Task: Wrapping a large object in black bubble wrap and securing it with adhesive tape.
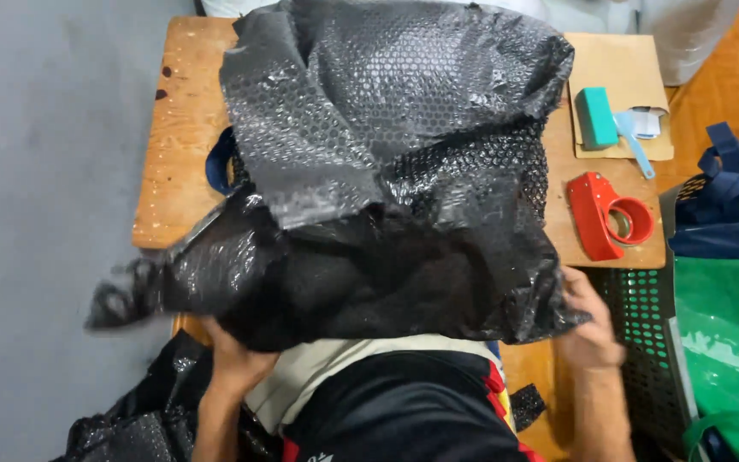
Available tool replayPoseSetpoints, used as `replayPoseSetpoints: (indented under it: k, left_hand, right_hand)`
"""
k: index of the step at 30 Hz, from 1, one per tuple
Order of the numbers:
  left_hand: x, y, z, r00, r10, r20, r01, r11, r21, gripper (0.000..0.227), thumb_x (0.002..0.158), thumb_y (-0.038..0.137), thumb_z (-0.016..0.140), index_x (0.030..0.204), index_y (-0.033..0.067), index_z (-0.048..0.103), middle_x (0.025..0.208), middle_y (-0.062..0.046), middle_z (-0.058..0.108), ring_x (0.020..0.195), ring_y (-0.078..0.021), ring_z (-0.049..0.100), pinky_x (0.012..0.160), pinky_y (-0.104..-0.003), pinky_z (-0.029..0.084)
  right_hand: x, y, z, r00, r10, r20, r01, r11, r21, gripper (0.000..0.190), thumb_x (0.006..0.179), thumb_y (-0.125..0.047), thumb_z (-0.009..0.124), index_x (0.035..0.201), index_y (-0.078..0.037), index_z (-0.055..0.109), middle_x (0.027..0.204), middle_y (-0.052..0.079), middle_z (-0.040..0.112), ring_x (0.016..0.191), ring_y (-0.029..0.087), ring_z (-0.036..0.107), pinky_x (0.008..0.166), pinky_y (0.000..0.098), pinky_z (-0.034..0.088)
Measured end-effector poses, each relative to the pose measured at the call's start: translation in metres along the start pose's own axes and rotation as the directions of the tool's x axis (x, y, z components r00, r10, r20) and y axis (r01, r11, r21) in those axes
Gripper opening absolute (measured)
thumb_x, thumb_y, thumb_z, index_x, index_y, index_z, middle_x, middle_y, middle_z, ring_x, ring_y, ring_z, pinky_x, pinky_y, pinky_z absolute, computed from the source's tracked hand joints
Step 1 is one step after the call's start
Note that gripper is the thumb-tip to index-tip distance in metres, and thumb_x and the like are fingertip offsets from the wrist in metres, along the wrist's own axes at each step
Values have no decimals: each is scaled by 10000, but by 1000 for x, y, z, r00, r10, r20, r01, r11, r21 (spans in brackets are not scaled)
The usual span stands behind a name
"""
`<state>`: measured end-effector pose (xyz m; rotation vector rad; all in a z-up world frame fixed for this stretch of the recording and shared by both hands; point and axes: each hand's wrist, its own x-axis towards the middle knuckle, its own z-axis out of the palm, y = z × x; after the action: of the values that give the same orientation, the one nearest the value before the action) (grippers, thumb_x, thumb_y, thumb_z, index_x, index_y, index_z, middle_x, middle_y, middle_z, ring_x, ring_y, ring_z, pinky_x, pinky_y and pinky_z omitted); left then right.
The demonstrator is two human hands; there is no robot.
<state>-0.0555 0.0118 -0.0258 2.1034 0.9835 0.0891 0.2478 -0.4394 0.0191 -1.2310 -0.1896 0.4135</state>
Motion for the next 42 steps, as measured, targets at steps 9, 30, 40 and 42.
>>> replayPoseSetpoints:
  k: [9, 30, 40, 42]
  left_hand:
    - [-30, 74, -54, 994, 17, -107, -55, 928, -369, 451, 676, 28, 722, 1110, -39, 619, 1123, -121, 606, 1048, -218, 535, 964, -344, 435]
    - [38, 100, -140, 988, -150, -29, 101, 785, -611, 346, 1075, 211, 438, 1294, -45, 517, 1249, -257, 638, 1167, -334, 651, 1034, -421, 531]
    - [95, 248, -88, 925, 78, 372, 147, 828, -540, 530, 906, 211, 633, 1361, 100, 387, 1071, -182, 624, 967, -234, 659, 795, -351, 559]
    - [103, 223, -67, 955, 100, 277, 95, 785, -612, 486, 888, 173, 719, 1291, 102, 456, 964, -107, 628, 839, -165, 642, 721, -269, 546]
  right_hand:
    - [-3, -61, 35, 967, 243, -73, -250, 962, -112, 910, 622, 147, 647, 1508, 67, 457, 1346, 214, 619, 1115, 289, 616, 959, 345, 472]
    - [74, -127, 85, 973, -224, 57, 192, 644, -740, 310, 1045, 154, 538, 1347, 97, 580, 1148, 187, 642, 999, 218, 629, 871, 289, 526]
    - [149, -156, 229, 889, 269, 371, 246, 402, -882, 525, 993, -288, 525, 1494, -137, 480, 788, 140, 732, 592, 217, 690, 516, 350, 564]
    - [150, -146, 209, 891, 254, 376, 269, 371, -889, 360, 1035, -339, 510, 1311, -130, 608, 713, 137, 735, 656, 295, 713, 665, 405, 552]
